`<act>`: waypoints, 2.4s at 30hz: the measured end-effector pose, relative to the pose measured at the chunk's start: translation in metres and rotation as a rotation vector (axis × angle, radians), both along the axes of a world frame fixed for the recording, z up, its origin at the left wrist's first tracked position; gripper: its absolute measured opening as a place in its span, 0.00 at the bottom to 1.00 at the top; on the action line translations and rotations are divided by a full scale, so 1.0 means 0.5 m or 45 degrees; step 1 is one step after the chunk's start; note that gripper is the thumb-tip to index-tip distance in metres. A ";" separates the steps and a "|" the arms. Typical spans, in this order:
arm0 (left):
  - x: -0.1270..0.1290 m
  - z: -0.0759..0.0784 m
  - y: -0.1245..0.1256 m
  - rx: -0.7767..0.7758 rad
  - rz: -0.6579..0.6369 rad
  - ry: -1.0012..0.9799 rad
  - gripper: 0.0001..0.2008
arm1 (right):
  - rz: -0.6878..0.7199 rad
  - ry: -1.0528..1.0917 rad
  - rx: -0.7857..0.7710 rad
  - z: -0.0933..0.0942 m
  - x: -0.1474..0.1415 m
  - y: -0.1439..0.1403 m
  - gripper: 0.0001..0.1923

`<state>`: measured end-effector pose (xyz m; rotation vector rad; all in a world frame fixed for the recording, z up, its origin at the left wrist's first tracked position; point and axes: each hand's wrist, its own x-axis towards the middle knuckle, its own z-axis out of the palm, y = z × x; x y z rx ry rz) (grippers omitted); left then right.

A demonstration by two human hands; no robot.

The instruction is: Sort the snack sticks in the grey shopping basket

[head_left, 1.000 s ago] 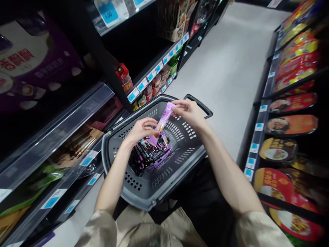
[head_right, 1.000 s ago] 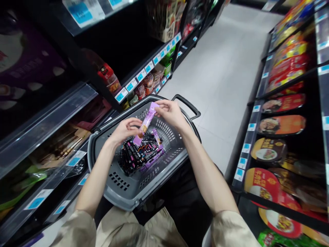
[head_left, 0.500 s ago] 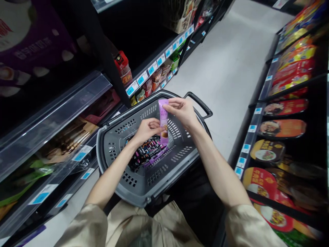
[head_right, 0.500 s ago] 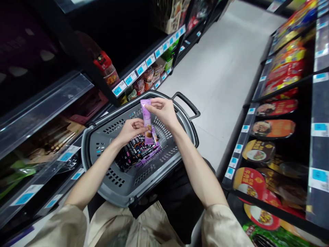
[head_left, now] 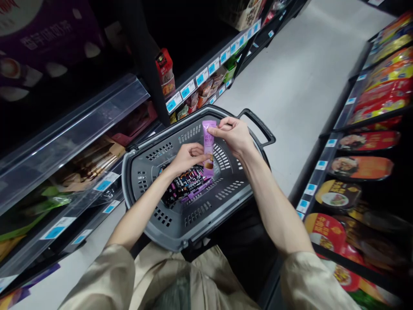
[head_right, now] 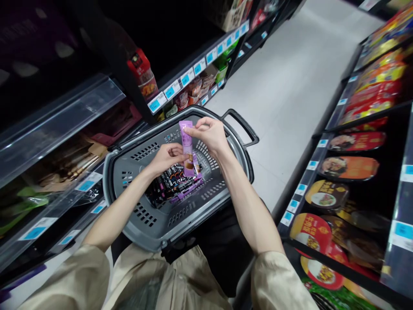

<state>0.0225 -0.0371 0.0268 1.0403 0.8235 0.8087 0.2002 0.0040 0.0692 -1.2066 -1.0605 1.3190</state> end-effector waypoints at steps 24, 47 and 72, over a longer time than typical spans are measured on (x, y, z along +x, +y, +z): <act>0.032 0.021 0.020 0.281 0.099 0.031 0.22 | -0.058 0.008 -0.044 -0.014 0.029 -0.004 0.20; 0.025 -0.007 0.018 0.153 -0.079 0.138 0.19 | -0.089 0.033 -0.039 -0.004 0.024 -0.003 0.21; 0.017 -0.002 0.028 0.221 0.050 0.114 0.22 | -0.081 0.063 0.046 -0.007 0.029 0.001 0.23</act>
